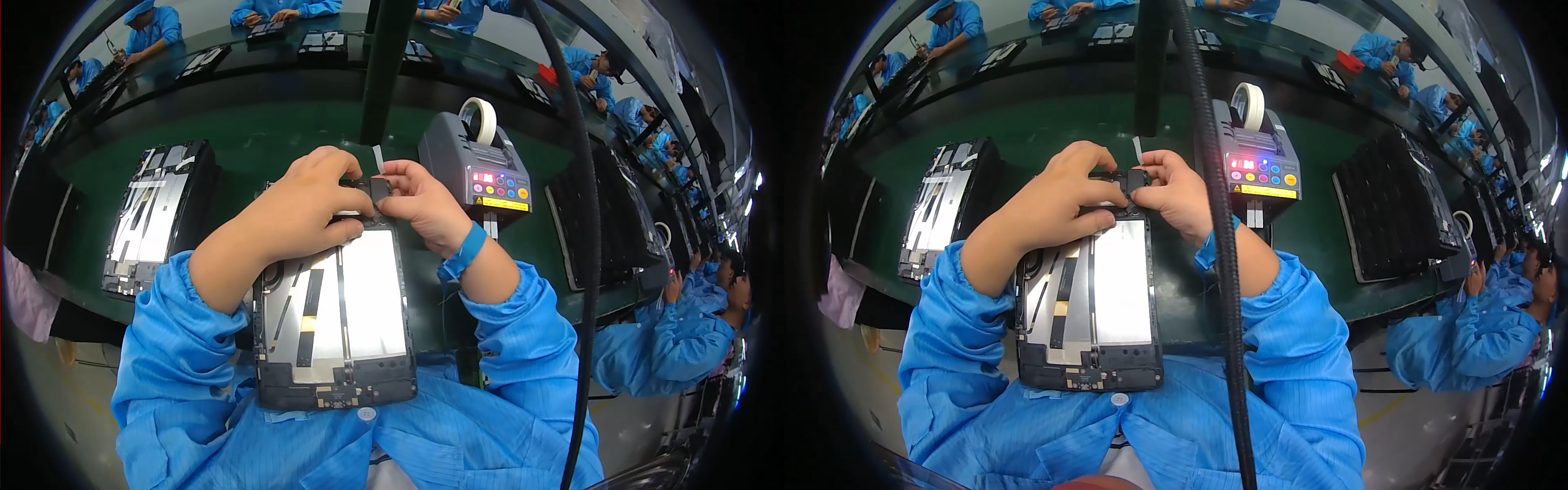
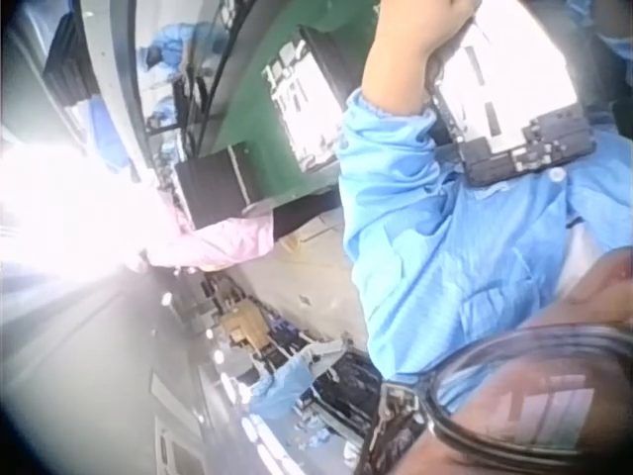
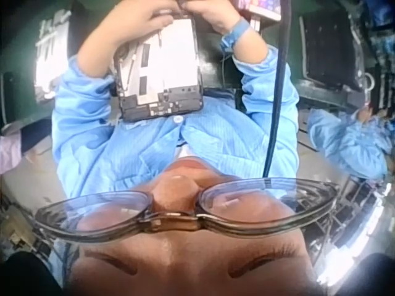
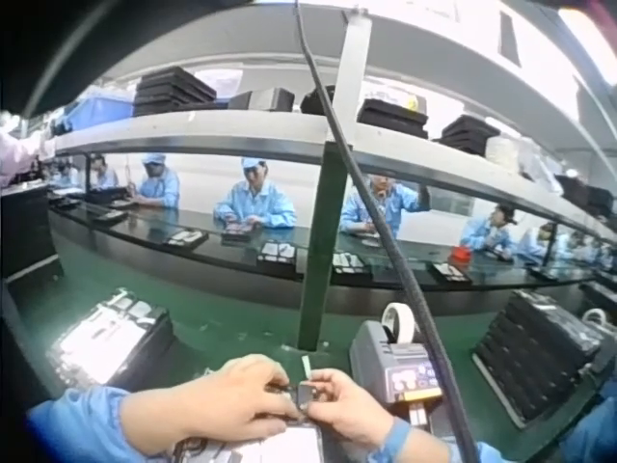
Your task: The person assembles electronic tablets by applying adhesive tape to the tablet with a tape dispenser, then connecting ribbon cables by hand.
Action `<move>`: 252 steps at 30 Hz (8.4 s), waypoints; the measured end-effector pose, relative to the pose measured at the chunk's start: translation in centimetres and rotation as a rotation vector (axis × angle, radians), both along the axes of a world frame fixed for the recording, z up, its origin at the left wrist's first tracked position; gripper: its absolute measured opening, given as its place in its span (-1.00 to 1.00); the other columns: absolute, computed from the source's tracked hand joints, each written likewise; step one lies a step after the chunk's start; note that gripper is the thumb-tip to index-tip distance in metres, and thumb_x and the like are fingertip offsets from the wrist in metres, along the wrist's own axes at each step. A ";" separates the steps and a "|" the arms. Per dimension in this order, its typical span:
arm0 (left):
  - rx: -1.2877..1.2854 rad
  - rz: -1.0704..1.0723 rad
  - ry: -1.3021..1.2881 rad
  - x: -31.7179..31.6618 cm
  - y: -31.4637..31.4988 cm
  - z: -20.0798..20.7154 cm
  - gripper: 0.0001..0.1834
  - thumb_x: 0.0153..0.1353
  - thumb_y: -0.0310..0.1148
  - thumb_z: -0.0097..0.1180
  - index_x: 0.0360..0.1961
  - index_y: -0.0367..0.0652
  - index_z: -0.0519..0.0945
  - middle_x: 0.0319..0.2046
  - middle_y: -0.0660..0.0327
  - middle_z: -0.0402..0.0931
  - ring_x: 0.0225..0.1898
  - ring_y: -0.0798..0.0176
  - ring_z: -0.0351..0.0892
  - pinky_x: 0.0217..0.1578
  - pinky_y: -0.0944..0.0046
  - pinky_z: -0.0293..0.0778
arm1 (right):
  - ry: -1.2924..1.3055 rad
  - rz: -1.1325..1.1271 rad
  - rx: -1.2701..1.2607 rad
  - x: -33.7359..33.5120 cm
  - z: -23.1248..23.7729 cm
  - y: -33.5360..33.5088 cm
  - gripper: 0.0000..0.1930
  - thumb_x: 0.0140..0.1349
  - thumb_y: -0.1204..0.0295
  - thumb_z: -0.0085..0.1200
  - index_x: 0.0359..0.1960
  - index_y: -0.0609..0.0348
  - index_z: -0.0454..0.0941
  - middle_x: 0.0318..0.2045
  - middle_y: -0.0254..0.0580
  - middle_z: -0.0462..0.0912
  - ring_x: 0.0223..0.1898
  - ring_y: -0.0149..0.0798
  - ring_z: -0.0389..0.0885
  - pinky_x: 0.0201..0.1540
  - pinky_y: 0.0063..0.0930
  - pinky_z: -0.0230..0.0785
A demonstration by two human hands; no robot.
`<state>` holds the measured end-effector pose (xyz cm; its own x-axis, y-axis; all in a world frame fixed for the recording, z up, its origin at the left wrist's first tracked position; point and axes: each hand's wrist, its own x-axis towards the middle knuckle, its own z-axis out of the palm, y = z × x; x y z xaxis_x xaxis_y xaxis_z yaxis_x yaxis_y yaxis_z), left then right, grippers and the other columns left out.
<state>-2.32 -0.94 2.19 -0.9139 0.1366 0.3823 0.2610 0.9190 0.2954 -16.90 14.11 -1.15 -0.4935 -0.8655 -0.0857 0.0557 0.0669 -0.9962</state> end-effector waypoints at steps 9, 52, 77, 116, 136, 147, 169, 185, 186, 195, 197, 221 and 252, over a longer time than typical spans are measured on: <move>-0.215 -0.030 0.155 0.4 0.3 -0.1 -0.76 -0.07 -0.27 0.31 -0.32 -0.03 0.68 -0.16 0.11 0.45 0.10 -0.03 0.33 0.09 -0.01 0.24 | 0.399 -0.161 -0.036 0.8 0.4 1.0 -0.58 0.13 0.57 0.14 0.05 0.18 0.36 -0.13 -0.21 0.52 -0.23 -0.45 0.51 -0.14 -0.60 0.40; 0.998 0.267 -0.022 13.9 3.2 -7.7 0.06 0.27 0.28 -0.21 0.37 -0.48 -0.22 0.39 -0.29 -0.30 0.44 -0.20 -0.51 0.36 -0.01 -0.38 | 0.612 -0.026 0.026 12.4 -2.9 10.2 -0.27 0.37 0.14 -0.21 0.38 0.39 -0.15 0.41 0.25 -0.17 0.45 0.16 -0.32 0.42 -0.11 -0.40; 1.386 0.406 0.118 22.5 -21.4 -1.0 -0.19 -0.10 -0.63 0.02 0.31 -0.37 0.22 0.15 0.00 0.39 0.04 0.22 0.49 0.11 0.38 0.32 | 0.679 0.393 0.059 11.5 2.5 10.5 -0.38 0.09 0.16 0.27 0.14 0.21 0.40 0.22 0.12 0.32 0.37 0.22 0.06 0.31 -0.08 0.05; 0.619 0.042 0.141 11.2 5.2 -2.8 -0.90 -0.07 -0.45 0.34 -0.49 -0.18 0.64 -0.52 0.20 0.61 -0.50 0.20 0.57 -0.44 0.27 0.42 | 1.035 0.083 -0.066 12.8 1.9 6.1 -0.82 0.16 0.31 0.13 -0.30 0.13 0.64 -0.54 -0.20 0.62 -0.47 -0.12 0.60 -0.42 -0.29 0.41; 0.892 0.202 0.147 10.5 5.0 -2.7 -0.70 -0.16 -0.42 0.40 -0.33 -0.24 0.63 -0.48 0.20 0.56 -0.49 0.19 0.51 -0.42 0.32 0.42 | 0.964 0.072 -0.169 12.6 0.7 5.0 -0.82 0.19 0.30 0.11 -0.23 0.05 0.64 -0.56 -0.25 0.60 -0.53 -0.18 0.57 -0.50 -0.34 0.34; 0.472 0.070 0.337 10.7 4.5 -3.1 -0.80 -0.23 -0.57 0.33 -0.48 -0.18 0.63 -0.50 0.23 0.55 -0.50 0.21 0.51 -0.48 0.30 0.39 | 0.754 0.128 -0.078 13.2 1.5 5.3 -0.73 0.30 0.28 0.01 -0.08 0.10 0.61 -0.56 -0.17 0.60 -0.49 -0.10 0.59 -0.46 -0.31 0.39; 0.309 0.390 0.490 11.7 2.4 -3.4 -0.77 -0.15 -0.53 0.25 -0.35 -0.22 0.68 -0.46 0.17 0.51 -0.45 0.14 0.45 -0.46 0.23 0.36 | 0.627 -0.062 -0.195 11.1 2.7 3.8 -0.62 0.14 0.61 0.12 0.02 0.22 0.38 -0.40 -0.19 0.60 -0.34 -0.36 0.62 -0.26 -0.52 0.45; 0.151 0.458 0.298 9.6 -1.7 -5.9 -0.81 -0.07 -0.50 0.19 -0.35 -0.23 0.65 -0.35 0.13 0.49 -0.29 0.06 0.46 -0.28 0.15 0.42 | 1.114 0.287 -0.188 7.7 1.7 -8.5 -0.50 -0.04 0.79 0.07 0.00 0.19 0.39 -0.10 -0.08 0.42 -0.40 -0.18 0.52 -0.34 -0.40 0.44; 0.154 0.457 0.298 9.6 -1.8 -6.0 -0.81 -0.07 -0.50 0.19 -0.35 -0.23 0.65 -0.35 0.13 0.49 -0.29 0.06 0.46 -0.28 0.15 0.42 | 1.114 0.287 -0.185 7.5 1.5 -8.9 -0.50 -0.04 0.79 0.07 0.00 0.19 0.39 -0.10 -0.08 0.42 -0.40 -0.18 0.52 -0.34 -0.40 0.44; 0.209 0.379 0.321 9.3 -2.8 -7.1 -0.72 -0.12 -0.43 0.21 -0.28 -0.19 0.63 -0.31 0.15 0.44 -0.22 0.03 0.43 -0.23 0.13 0.43 | 0.908 0.181 0.270 7.4 1.6 -10.0 -0.48 -0.10 0.70 0.09 0.01 0.28 0.36 -0.13 0.00 0.43 -0.43 -0.29 0.52 -0.35 -0.48 0.43; 0.332 0.406 0.320 9.1 -2.8 -7.2 -0.65 -0.14 -0.42 0.20 -0.22 -0.16 0.64 -0.16 0.03 0.42 -0.03 -0.07 0.38 -0.02 0.06 0.36 | 0.919 0.120 0.323 7.7 1.6 -10.0 -0.47 -0.10 0.67 0.13 0.02 0.30 0.35 -0.15 -0.02 0.45 -0.44 -0.29 0.52 -0.35 -0.48 0.43; 0.397 0.339 0.273 8.8 -3.5 -9.3 -0.71 -0.05 -0.38 0.15 -0.22 -0.07 0.66 0.08 -0.09 0.28 0.21 -0.24 0.14 0.20 -0.09 0.15 | 0.588 0.174 0.108 6.5 0.7 -7.7 -0.49 0.10 0.63 0.16 0.12 0.27 0.29 -0.29 -0.29 0.56 -0.21 -0.48 0.50 -0.18 -0.59 0.39; 0.416 0.326 0.256 8.9 -3.3 -8.7 -0.68 -0.04 -0.39 0.13 -0.19 -0.05 0.67 0.01 -0.05 0.32 0.16 -0.17 0.21 0.17 -0.03 0.18 | 0.944 0.193 0.207 6.9 1.0 -9.6 -0.70 0.07 0.63 0.07 -0.17 0.35 0.29 -0.58 -0.25 0.50 -0.53 -0.38 0.50 -0.39 -0.55 0.39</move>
